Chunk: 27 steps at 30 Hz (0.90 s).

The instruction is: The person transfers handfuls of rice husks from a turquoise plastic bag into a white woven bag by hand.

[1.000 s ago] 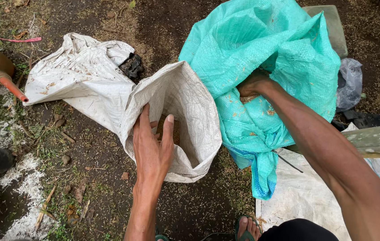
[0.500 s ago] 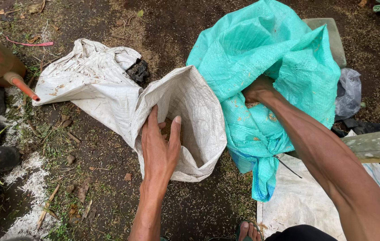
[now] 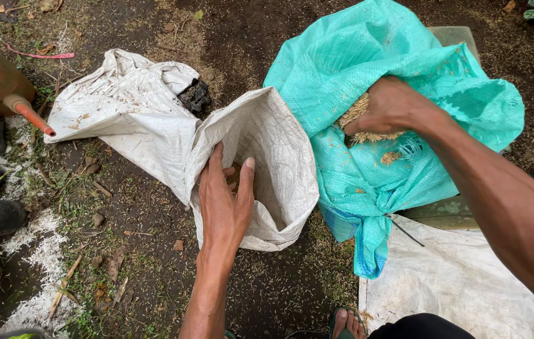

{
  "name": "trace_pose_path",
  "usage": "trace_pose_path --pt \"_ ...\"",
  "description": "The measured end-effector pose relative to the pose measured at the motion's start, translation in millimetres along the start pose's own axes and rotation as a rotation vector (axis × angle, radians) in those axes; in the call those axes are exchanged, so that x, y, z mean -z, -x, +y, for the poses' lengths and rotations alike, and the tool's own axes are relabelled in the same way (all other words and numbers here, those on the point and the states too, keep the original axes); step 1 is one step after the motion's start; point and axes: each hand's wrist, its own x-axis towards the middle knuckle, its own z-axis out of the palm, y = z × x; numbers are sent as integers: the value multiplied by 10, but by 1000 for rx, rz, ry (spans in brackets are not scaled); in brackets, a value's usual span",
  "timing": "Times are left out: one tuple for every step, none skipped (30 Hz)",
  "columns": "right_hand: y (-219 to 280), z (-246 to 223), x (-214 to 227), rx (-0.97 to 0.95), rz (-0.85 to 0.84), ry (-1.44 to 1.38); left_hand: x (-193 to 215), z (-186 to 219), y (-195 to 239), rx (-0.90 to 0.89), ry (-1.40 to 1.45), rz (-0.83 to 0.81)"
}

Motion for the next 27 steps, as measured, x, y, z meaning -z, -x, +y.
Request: trace_pose_path --pt "56 -14 62 23 73 -69 -9 10 -6 -8 14 0" --pt "114 -54 119 19 75 -69 -15 16 -9 -11 16 -3" --pt "174 -119 177 45 49 -124 -14 20 -16 9 15 -4" --pt "235 -202 238 72 23 -180 -15 23 -25 30 14 -6" --pt "288 -306 293 70 26 -179 -15 24 -34 27 15 -7" --pt "331 -423 335 34 -68 -240 -18 26 -45 12 27 -5" --pt "358 -548 355 1 -165 -302 -20 25 -43 1 37 -3" --pt "371 -665 363 1 -166 -303 -27 24 -44 2 37 -4" --pt "373 -776 352 15 -207 -389 -28 18 -44 37 47 -15" --pt "363 -873 327 28 -249 -475 -33 8 -36 73 57 -26" --pt "331 -963 282 32 -250 -477 -40 -7 -28 74 53 -24" --pt "288 -1045 219 60 -282 -563 -52 -28 -24 57 5 -16" --pt "227 -1116 153 91 -314 -646 -61 -57 -26 40 -41 -5" --pt "159 -1184 77 97 -316 -646 -69 -90 -27 42 -44 1" --pt "92 -1246 -7 143 -333 -740 -81 -121 -26 -36 -32 26" --pt "29 -1296 -83 189 -350 -833 -87 -147 -32 -113 -21 50" --pt "-28 -1340 -150 190 -352 -833 -88 -164 -41 -112 -21 51" --pt "-81 -1386 -208 200 -357 -891 -78 -171 -52 -119 -22 58" --pt "-110 -1400 -245 207 -362 -950 -69 -164 -60 -125 -22 62" --pt "-123 -1393 -257 205 -363 -951 -54 -146 -56 -124 -21 60" --pt "-142 -1397 -246 207 -356 -942 -31 -125 -51 -36 55 8" --pt "-154 -1407 -225 209 -348 -933 -23 -104 -54 50 132 -45" --pt "-148 -1402 -188 214 -356 -931 -33 -95 -50 56 132 -38" --pt "-129 -1373 -125 169 -348 -954 -48 -104 -46 70 187 -98" --pt "-105 -1347 -56 121 -336 -977 -63 -128 -51 82 243 -163" --pt "-80 -1335 9 123 -340 -975 -94 -159 -46 85 244 -159" --pt "-47 -1317 77 167 -296 -986 -143 -186 -42 13 265 -175"
